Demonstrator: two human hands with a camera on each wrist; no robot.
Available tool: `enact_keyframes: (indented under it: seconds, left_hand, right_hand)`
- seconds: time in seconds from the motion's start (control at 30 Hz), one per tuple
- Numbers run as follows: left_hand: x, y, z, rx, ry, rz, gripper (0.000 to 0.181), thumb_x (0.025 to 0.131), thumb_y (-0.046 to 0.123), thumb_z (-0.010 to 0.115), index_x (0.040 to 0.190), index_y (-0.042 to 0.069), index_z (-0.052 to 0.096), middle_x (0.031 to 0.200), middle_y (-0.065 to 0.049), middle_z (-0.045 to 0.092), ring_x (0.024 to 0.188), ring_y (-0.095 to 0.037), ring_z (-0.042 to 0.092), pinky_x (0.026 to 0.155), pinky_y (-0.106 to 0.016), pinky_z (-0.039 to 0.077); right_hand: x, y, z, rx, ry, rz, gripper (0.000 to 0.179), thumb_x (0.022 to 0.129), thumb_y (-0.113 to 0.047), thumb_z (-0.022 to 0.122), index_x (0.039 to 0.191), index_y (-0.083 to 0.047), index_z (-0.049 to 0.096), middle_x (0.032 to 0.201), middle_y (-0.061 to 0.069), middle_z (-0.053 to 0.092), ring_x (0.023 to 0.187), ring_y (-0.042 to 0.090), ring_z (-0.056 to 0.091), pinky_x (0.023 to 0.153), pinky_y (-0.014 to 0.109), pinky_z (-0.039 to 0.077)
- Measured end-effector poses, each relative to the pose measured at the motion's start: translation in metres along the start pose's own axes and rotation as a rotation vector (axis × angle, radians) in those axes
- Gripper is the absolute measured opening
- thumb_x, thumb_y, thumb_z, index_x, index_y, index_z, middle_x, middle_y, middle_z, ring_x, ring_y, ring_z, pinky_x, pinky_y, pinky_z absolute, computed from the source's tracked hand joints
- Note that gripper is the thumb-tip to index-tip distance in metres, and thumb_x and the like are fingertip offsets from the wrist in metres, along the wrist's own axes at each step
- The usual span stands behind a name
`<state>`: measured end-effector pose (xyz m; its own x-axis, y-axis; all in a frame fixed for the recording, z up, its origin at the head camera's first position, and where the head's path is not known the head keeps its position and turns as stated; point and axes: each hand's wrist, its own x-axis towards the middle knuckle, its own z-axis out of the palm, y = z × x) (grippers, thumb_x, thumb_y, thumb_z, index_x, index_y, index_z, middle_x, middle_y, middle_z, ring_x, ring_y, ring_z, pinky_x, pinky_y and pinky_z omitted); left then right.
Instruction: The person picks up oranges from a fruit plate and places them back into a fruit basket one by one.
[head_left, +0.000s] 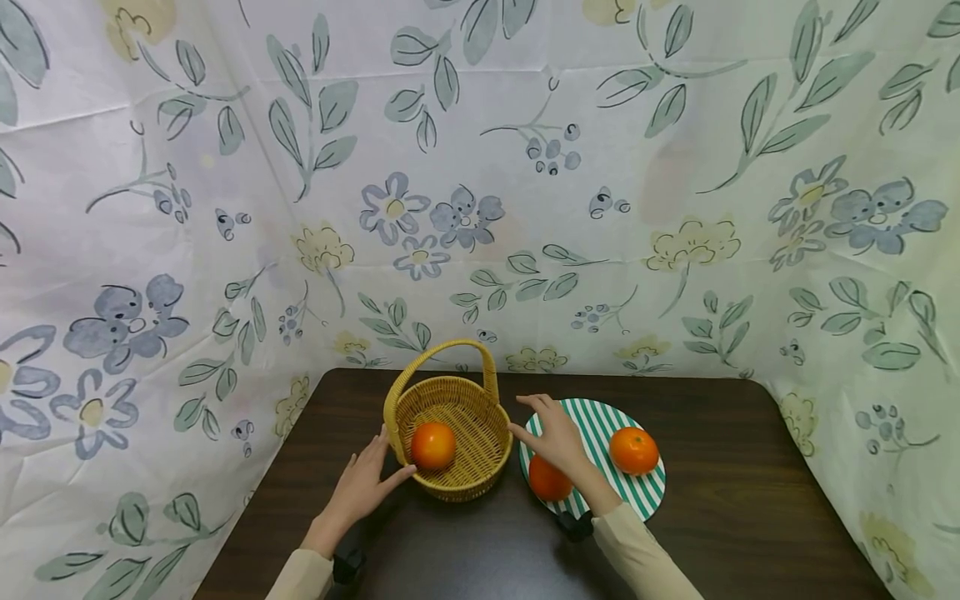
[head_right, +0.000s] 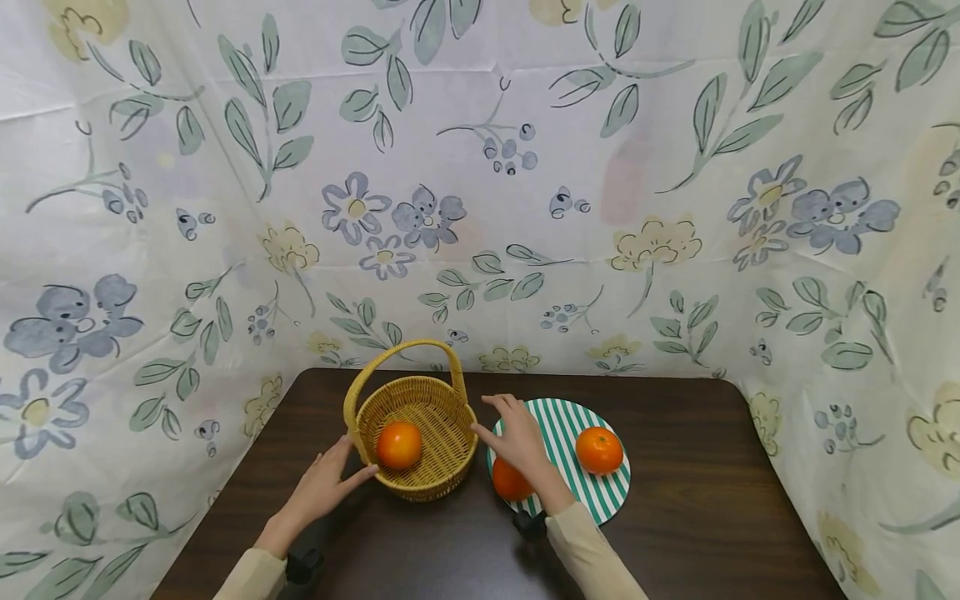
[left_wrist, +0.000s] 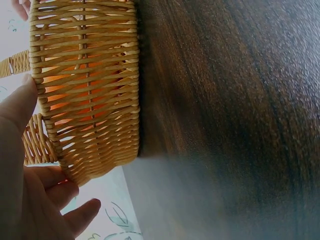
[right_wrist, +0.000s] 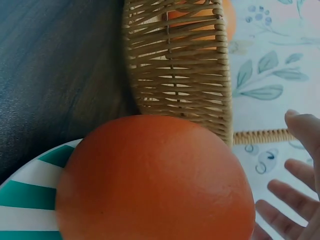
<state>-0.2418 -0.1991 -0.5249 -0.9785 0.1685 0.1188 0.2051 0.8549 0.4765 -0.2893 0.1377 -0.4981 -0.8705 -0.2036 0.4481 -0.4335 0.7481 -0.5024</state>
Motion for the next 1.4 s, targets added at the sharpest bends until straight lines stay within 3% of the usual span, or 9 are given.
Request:
enact_keyframes:
  seconds: [0.47, 1.4]
  left_hand:
    - [0.000, -0.002, 0.001, 0.003, 0.006, 0.004, 0.092, 0.084, 0.063, 0.050, 0.150, 0.010, 0.014, 0.153, -0.013, 0.019, 0.137, -0.034, 0.027, 0.104, -0.066, 0.016]
    - [-0.001, -0.002, 0.002, -0.004, 0.009, 0.004, 0.093, 0.084, 0.063, 0.050, 0.150, 0.012, 0.009, 0.153, -0.011, 0.020, 0.137, -0.033, 0.027, 0.104, -0.066, 0.016]
  right_hand:
    - [-0.017, 0.011, -0.004, 0.039, 0.012, -0.033, 0.048, 0.081, -0.043, 0.068, 0.122, -0.019, 0.060, 0.121, 0.003, 0.058, 0.109, 0.025, 0.055, 0.087, 0.044, 0.048]
    - [-0.044, 0.013, -0.011, -0.017, 0.034, -0.097, 0.057, 0.077, -0.042, 0.073, 0.126, -0.018, 0.057, 0.120, 0.003, 0.058, 0.107, 0.025, 0.056, 0.087, 0.046, 0.048]
